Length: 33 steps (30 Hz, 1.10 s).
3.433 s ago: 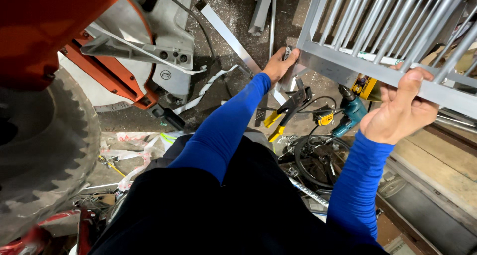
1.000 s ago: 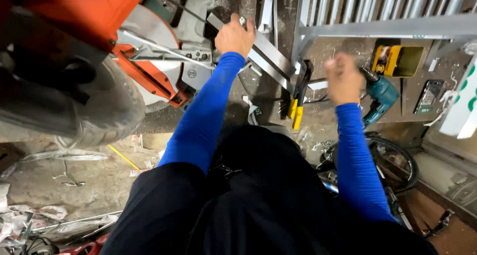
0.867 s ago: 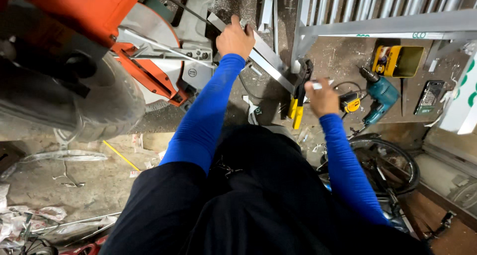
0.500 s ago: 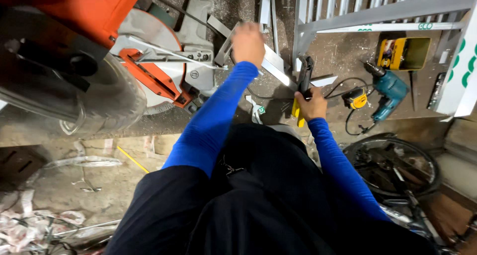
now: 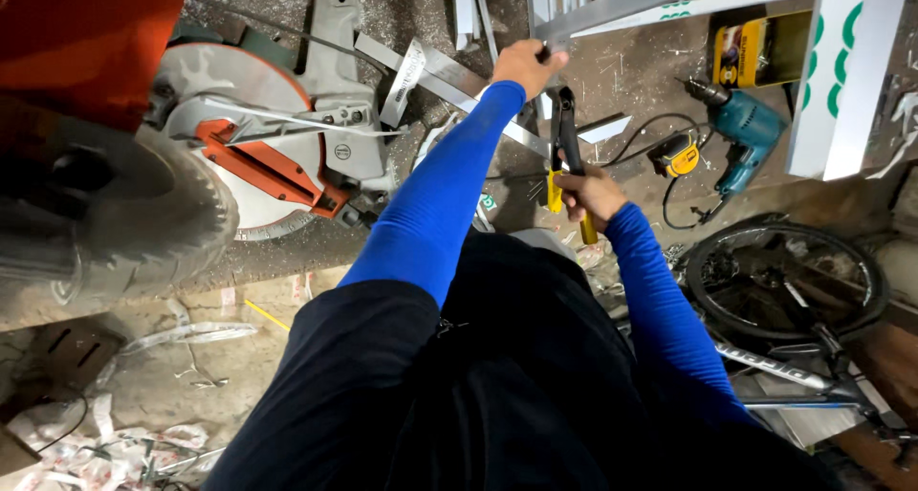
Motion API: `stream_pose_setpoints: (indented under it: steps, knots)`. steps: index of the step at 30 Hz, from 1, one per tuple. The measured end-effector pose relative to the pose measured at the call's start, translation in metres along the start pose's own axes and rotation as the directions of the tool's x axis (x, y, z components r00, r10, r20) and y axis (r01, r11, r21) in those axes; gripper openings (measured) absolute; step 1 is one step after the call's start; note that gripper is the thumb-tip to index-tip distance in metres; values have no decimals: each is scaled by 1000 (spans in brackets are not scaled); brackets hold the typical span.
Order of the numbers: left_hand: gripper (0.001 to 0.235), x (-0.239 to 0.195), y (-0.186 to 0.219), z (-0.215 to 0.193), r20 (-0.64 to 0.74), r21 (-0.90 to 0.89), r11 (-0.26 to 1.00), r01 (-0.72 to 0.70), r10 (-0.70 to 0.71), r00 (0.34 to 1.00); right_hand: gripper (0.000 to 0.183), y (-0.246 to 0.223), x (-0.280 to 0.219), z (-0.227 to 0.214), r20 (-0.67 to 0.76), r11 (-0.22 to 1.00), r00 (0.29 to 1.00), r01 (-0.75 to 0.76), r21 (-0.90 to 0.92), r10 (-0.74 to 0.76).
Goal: The person assembles a metal frame by aligning metal bars by hand, drilling holes with a power drill, fastening joints using a hand riveter, and measuring with a square ruler.
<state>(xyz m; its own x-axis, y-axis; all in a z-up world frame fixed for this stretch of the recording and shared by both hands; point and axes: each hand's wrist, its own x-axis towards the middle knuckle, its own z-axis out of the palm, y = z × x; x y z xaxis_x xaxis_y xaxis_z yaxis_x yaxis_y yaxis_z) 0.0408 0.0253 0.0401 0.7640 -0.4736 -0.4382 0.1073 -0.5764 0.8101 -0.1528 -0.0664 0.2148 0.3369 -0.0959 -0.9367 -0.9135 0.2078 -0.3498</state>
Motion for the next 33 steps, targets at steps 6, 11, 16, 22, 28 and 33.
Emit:
stream_pose_setpoints:
  steps: [6,11,16,22,28,33]
  knots:
    - [49,-3,16,-10,-8,-3,999,43,-43,999,31,11,16,-6,69,986,993,-107,126,99]
    - [49,-2,11,-4,-1,15,1000,-2,2,1000,29,32,29,3,-90,979,975,201,-22,-202]
    - [47,2,4,3,-34,6,1000,-20,20,999,33,7,13,0,36,998,999,-10,54,8]
    - [49,4,3,-6,48,10,999,-54,53,997,45,7,7,0,46,1000,999,-7,30,6]
    - [52,7,0,-6,11,37,993,-111,110,994,46,6,7,3,110,979,994,-22,203,-1]
    - [56,11,0,5,-23,54,997,-50,51,998,48,5,12,18,31,990,998,-52,130,48]
